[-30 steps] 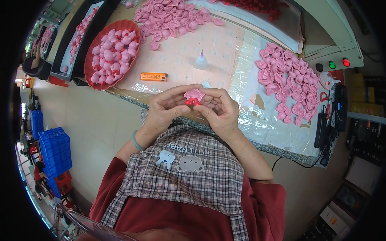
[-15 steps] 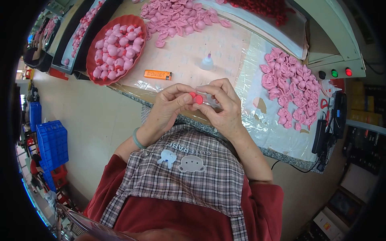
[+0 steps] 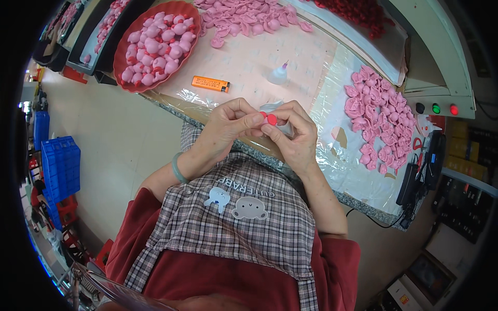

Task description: The person is applying glue to small pink plastic components and assembling them on a workbench.

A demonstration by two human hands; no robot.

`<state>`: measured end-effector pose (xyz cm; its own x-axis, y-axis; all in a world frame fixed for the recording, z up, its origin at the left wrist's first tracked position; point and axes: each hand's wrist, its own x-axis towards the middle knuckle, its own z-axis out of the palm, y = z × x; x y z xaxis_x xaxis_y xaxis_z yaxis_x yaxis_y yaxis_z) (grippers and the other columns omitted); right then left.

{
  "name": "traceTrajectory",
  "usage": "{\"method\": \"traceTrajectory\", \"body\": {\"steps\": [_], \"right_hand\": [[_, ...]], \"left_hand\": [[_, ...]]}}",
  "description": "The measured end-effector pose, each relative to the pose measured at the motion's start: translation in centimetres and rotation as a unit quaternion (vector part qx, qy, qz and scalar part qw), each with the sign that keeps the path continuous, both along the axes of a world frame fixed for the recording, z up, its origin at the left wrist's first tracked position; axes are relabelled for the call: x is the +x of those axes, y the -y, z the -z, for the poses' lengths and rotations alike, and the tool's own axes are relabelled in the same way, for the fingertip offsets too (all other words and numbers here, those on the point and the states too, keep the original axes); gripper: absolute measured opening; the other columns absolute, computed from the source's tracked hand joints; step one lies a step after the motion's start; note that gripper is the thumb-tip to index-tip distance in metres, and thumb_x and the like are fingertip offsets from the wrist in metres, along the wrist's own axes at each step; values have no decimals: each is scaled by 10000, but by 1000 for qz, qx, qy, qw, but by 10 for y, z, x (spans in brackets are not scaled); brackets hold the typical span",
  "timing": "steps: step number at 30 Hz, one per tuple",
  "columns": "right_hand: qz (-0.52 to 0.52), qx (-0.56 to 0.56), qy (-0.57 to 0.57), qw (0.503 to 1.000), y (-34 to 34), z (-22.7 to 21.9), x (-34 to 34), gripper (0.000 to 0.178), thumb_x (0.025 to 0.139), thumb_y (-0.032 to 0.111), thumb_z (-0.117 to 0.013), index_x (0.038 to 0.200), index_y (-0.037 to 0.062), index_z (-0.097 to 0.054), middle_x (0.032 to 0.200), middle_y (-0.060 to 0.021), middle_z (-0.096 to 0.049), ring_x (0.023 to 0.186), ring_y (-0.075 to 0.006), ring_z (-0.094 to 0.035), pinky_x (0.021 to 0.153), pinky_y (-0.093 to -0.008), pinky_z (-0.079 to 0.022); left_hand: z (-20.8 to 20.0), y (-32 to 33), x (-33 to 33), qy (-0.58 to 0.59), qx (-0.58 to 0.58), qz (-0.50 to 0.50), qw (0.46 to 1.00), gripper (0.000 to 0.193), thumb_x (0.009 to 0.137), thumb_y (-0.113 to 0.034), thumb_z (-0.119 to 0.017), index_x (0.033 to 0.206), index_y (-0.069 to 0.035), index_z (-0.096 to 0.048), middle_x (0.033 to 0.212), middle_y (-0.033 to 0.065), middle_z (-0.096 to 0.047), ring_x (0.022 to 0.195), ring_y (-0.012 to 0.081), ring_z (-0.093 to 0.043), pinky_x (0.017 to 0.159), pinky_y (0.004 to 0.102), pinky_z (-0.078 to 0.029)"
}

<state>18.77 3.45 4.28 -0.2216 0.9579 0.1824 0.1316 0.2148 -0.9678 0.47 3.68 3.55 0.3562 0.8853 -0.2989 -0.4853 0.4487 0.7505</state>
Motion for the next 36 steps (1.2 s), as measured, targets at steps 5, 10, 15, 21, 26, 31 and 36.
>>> {"method": "traceTrajectory", "body": {"steps": [5, 10, 15, 21, 26, 31, 36], "right_hand": [[8, -10, -48, 999, -2, 4, -3, 156, 817, 37, -729, 943, -18, -657, 932, -56, -570, 893, -148, -519, 800, -263, -410], [47, 28, -10, 998, -1, 6, -6, 168, 806, 30, -741, 938, -10, -645, 940, -58, -565, 891, -147, -522, 784, -259, -415], [35, 61, 38, 997, -2, 6, -4, 181, 798, 31, -754, 929, -6, -633, 966, -61, -554, 875, -133, -520, 765, -255, -417], [33, 37, 12, 999, -6, 10, -4, 228, 765, 46, -781, 954, 13, -657, 893, -42, -564, 774, -122, -508, 693, -247, -433], [-7, -19, 18, 1000, -4, -5, -3, 311, 802, 32, -744, 1090, -7, -634, 1038, -72, -574, 1005, -160, -566, 902, -285, -457], [-12, 13, 63, 998, -3, -5, -1, 391, 797, 38, -751, 1168, -7, -637, 1080, -100, -619, 980, -167, -604, 857, -278, -488], [7, 134, 154, 979, -1, -6, -3, 407, 762, 27, -766, 1157, -1, -674, 951, -119, -671, 813, -176, -655, 712, -274, -523]], "left_hand": [[-2, 0, 2, 55, -14, 5, 998, 179, 926, -173, -669, 1008, -20, -624, 966, 76, -678, 863, 127, -668, 792, 241, -565], [-1, 1, 4, 120, -67, 9, 990, 197, 953, -213, -632, 1051, -42, -627, 1016, 56, -672, 930, 139, -662, 844, 267, -556], [12, 0, -1, 161, -67, 46, 984, 192, 983, -213, -576, 1085, -52, -604, 1095, 80, -650, 1020, 156, -650, 910, 318, -546], [12, -2, -2, 157, -68, 56, 984, 138, 977, -185, -585, 1031, -60, -605, 1060, 64, -649, 996, 147, -650, 896, 302, -551], [8, -3, -4, 100, -13, 37, 994, 170, 927, -106, -650, 1074, -24, -625, 1025, 65, -665, 934, 124, -653, 819, 238, -546], [10, -3, -6, 67, -2, 40, 997, 207, 910, -77, -662, 1099, 6, -633, 1002, 80, -679, 890, 123, -662, 794, 228, -547], [14, -1, -6, 57, 9, 22, 998, 185, 893, -59, -677, 1057, 23, -650, 948, 93, -691, 830, 128, -669, 759, 231, -555]]}}
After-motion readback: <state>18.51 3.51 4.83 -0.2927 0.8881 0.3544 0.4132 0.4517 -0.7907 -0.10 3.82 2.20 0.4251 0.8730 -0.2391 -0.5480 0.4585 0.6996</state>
